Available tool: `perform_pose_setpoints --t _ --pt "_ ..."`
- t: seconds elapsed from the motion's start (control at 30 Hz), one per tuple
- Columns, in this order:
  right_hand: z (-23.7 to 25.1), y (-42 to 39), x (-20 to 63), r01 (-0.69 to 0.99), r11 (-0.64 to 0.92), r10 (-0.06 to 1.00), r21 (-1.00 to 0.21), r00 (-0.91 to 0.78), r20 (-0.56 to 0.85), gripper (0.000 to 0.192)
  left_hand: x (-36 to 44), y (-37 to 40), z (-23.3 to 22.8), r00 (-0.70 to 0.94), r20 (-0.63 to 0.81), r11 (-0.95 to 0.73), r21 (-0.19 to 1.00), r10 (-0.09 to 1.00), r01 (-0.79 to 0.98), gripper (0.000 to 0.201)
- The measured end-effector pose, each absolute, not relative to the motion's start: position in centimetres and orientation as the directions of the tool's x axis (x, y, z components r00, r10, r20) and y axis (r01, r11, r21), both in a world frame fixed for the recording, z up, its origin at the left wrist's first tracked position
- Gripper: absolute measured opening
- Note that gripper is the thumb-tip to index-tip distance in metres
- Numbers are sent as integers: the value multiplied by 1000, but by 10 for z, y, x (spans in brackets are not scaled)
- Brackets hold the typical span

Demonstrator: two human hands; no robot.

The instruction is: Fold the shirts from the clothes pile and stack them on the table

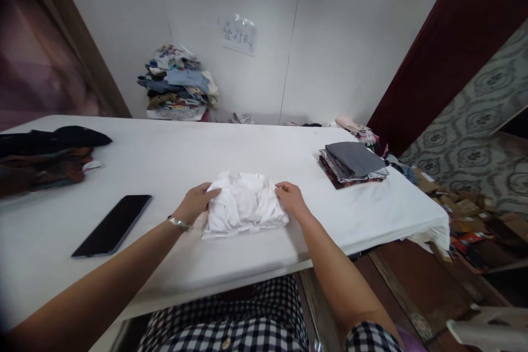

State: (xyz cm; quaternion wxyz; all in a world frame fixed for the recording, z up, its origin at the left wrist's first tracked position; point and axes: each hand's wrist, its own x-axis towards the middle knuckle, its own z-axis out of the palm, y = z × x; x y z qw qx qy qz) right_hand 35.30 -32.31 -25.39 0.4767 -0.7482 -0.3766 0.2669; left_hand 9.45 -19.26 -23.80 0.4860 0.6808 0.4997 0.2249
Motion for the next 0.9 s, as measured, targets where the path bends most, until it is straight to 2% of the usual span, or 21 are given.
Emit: perform_pose_setpoints --t 0.1,0.2,0.3,0.4,0.53,0.63,0.73,0.83,0.9 --pt "-258 -337 358 335 -290 831 -897 553 -63 33 83 -199 -238 438 -243 29 898 866 439 33" --pt "-260 -338 366 504 -352 825 -788 565 -8 32 80 -190 -242 442 -340 41 828 830 560 44" --pt "-255 -326 371 582 -324 819 -746 568 87 31 86 -170 -240 398 -264 -101 712 879 695 47" --pt "-246 -305 368 579 -311 843 -754 534 63 30 99 -151 -238 379 -175 -177 661 909 729 48" --pt "-240 -276 361 632 -349 865 -692 501 21 30 122 -136 -243 393 -138 -230 620 909 750 53" --pt "-240 -259 359 611 -351 867 -710 498 1 29 137 -132 -245 420 -116 -276 592 900 757 52" --pt "-242 -252 362 576 -325 871 -750 492 0 26 141 -131 -240 448 -119 -304 579 886 757 39" --pt "-244 -253 366 531 -296 868 -794 496 8 24 136 -132 -228 476 -119 -319 600 872 733 25" --pt "-245 -256 368 480 -288 859 -829 512 -3 27 132 -132 -222 494 -109 -322 634 863 703 24"
